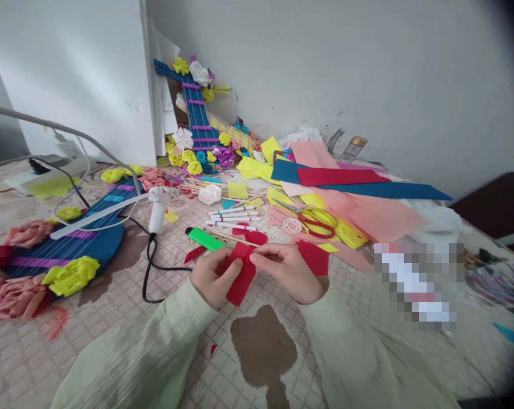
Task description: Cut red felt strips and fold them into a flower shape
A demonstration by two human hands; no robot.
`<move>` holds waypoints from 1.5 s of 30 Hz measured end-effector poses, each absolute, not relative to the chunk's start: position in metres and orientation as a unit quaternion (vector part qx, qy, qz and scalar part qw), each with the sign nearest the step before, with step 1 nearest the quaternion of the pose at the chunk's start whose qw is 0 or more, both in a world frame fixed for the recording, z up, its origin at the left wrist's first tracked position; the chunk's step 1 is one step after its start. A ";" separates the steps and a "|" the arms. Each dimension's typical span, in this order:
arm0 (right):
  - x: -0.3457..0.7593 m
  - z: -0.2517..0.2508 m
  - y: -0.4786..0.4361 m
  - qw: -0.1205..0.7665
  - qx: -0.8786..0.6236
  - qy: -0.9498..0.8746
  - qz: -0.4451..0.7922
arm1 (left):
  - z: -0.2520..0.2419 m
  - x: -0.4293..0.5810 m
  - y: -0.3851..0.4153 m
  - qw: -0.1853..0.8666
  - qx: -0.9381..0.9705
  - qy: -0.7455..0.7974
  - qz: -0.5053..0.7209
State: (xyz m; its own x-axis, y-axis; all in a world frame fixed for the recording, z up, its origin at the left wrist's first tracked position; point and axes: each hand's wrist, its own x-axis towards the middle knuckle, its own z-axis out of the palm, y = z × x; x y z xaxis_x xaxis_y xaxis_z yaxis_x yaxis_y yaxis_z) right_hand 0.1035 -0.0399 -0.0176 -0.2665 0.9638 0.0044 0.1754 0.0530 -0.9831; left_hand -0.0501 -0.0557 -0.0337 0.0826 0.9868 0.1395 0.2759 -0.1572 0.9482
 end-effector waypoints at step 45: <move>0.103 -0.017 -0.040 0.393 -0.452 -0.610 0.519 | -0.032 -0.047 -0.059 0.348 0.649 0.536 0.413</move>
